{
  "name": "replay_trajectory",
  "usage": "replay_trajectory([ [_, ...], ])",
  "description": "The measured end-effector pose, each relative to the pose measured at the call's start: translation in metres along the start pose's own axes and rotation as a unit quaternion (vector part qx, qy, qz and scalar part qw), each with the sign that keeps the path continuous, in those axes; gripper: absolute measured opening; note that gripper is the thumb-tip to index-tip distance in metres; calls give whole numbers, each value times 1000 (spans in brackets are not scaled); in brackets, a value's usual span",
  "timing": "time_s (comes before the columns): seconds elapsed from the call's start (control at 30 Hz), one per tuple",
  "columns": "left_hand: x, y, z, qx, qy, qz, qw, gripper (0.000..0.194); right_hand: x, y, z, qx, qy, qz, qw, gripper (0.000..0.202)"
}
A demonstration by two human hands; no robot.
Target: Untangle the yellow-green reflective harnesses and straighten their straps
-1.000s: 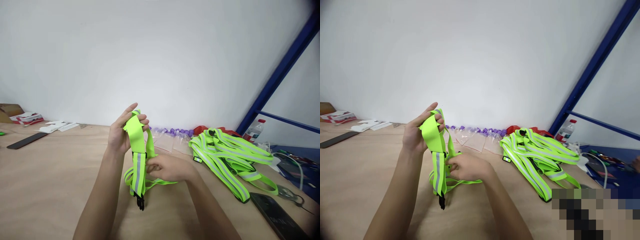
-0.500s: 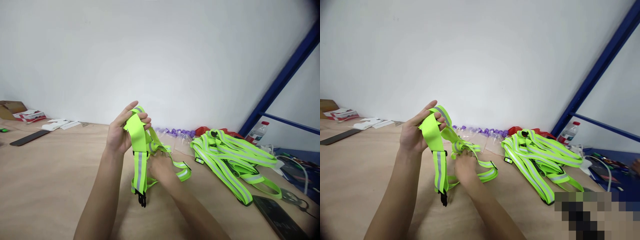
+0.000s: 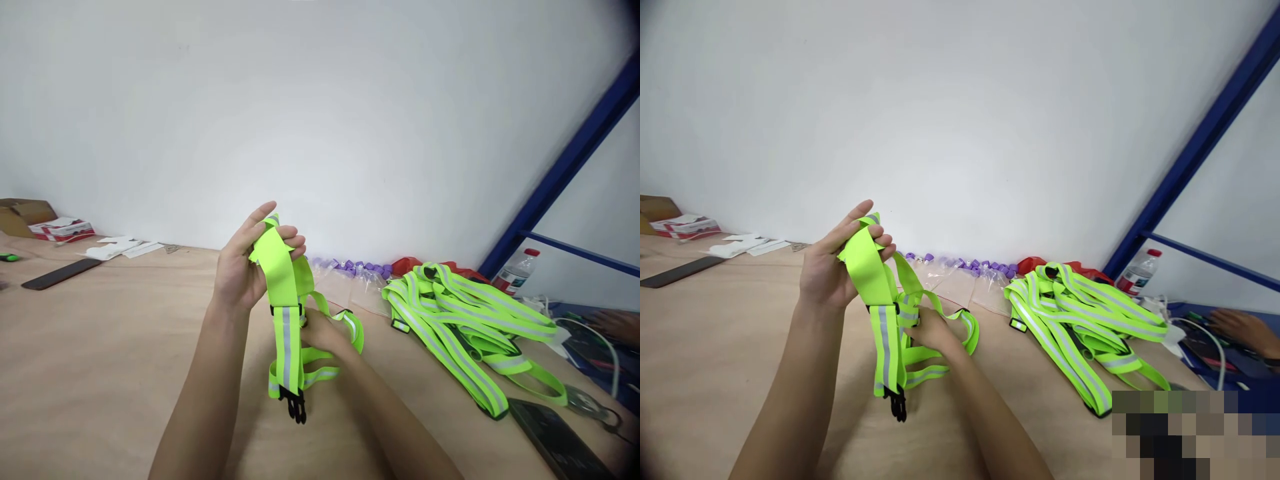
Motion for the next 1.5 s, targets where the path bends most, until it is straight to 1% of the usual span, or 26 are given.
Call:
replay_trajectory([
  [0.07,6,-4,2,6,19,-3,1000,40,1,-5,-1,10,3,37,999,28],
  [0.13,16,-12,5,24,51,-2,998,36,0,-14,0,17,4,78,997,35],
  [0.2,30,-26,7,59,98,9,993,31,-1,-26,2,21,0,120,993,38],
  [0.3,51,-49,8,114,174,38,977,23,-1,-51,7,41,0,179,983,36],
  [0.4,63,-65,9,134,210,55,967,23,7,-84,7,99,23,242,965,30],
  [0.47,66,-72,10,140,214,63,965,24,15,-108,3,154,43,278,947,30],
  [0.53,65,-73,12,138,204,76,966,24,24,-130,-3,202,64,315,925,33],
  [0.57,63,-73,14,134,195,83,968,24,28,-140,-6,226,74,341,909,34],
  [0.63,56,-68,17,119,166,101,974,26,35,-158,-12,271,89,408,867,33],
  [0.73,42,-57,19,90,118,148,978,37,37,-180,-21,324,91,496,800,27],
  [0.77,37,-53,19,78,99,177,976,41,36,-185,-23,334,89,516,784,27],
  [0.83,25,-49,19,53,66,253,964,48,32,-192,-27,345,85,545,760,27],
  [0.9,11,-46,19,17,34,329,944,52,26,-195,-30,346,79,557,751,29],
  [1.0,-9,-44,19,-40,-10,410,911,50,16,-199,-34,352,60,557,750,32],
  [1.07,-19,-46,21,-50,-22,468,882,45,12,-202,-37,362,50,562,742,33],
  [1.13,-27,-50,24,-39,-22,526,849,39,10,-203,-40,368,49,572,732,34],
  [1.2,-35,-52,26,-30,-27,568,822,37,7,-203,-41,370,49,582,722,34],
  [1.23,-41,-53,26,-35,-36,584,810,38,6,-203,-42,371,46,587,717,33],
  [1.3,-52,-51,26,-65,-49,613,786,38,3,-205,-44,379,38,597,706,33],
  [1.37,-60,-47,24,-107,-49,637,762,37,1,-209,-47,395,24,602,694,34],
  [1.43,-63,-44,22,-141,-42,644,751,36,-2,-215,-52,419,4,596,685,36],
  [1.5,-63,-44,21,-151,-42,638,754,38,-7,-219,-57,438,-18,582,685,39],
])
Point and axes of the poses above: each hand's wrist, its own z-axis towards the middle knuckle, its own y-axis out of the palm, x = y × z, the point moved 10 cm from there along z, towards the middle knuckle, and after that the axes turned 12 degrees about x, right-handed, at the moved point
